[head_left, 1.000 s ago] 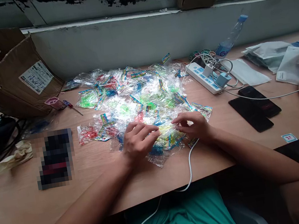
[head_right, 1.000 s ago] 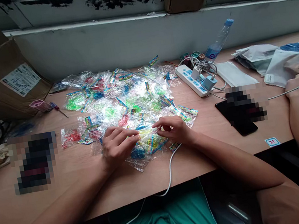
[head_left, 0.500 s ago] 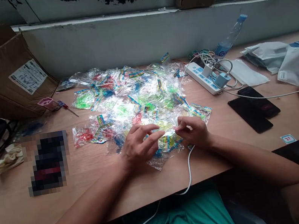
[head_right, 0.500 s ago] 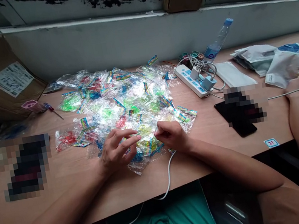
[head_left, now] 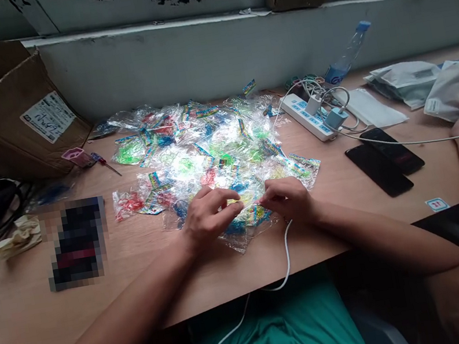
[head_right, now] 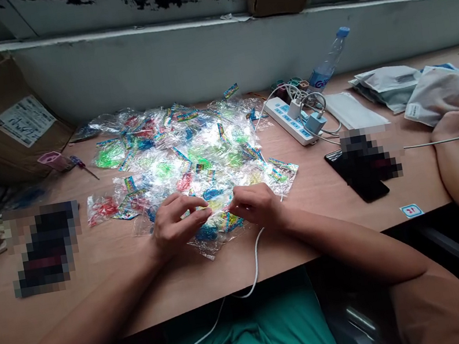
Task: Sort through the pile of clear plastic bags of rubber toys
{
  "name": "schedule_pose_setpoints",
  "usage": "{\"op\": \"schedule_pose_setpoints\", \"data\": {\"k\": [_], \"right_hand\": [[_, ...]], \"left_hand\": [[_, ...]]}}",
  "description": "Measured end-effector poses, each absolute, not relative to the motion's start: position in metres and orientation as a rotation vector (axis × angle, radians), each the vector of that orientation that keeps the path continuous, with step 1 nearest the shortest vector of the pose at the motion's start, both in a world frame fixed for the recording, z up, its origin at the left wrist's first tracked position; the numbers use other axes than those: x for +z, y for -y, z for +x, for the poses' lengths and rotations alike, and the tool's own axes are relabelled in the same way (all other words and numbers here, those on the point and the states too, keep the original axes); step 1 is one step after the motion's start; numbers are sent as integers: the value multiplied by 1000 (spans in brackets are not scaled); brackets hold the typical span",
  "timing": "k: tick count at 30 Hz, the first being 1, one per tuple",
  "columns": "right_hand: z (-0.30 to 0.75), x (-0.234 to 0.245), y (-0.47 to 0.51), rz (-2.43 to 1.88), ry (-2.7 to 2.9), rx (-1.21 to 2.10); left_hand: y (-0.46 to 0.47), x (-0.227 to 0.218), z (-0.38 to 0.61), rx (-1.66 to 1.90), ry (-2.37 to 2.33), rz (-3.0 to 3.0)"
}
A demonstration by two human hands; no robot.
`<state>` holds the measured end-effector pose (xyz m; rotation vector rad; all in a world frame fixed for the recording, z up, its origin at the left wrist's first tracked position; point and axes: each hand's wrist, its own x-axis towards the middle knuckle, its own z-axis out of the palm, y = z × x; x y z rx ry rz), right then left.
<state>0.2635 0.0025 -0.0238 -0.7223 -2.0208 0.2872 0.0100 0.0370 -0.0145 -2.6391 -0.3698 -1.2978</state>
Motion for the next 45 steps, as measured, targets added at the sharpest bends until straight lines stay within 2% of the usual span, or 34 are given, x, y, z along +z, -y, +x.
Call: {"op": "schedule_pose_setpoints", "data": {"k": [8,29,36,40,45], "right_hand": [[262,-19,-5,-768,1896,186],[271,-18,-18,-676,1916,170],[277,-17,-18,-770,1703,116],[283,-23,-24,-902,1441,208],[283,-17,-30,-926,1280,493]], "left_hand": [[-37,-12,13,-1275,437,-2609],[-36,-13,7,-1260,481,-2567],[-37,-12,8,-1236,489,-2579],[-38,-11,7,-1182,476,-2609],[-38,-13,5,-1117,470,-2681]]}}
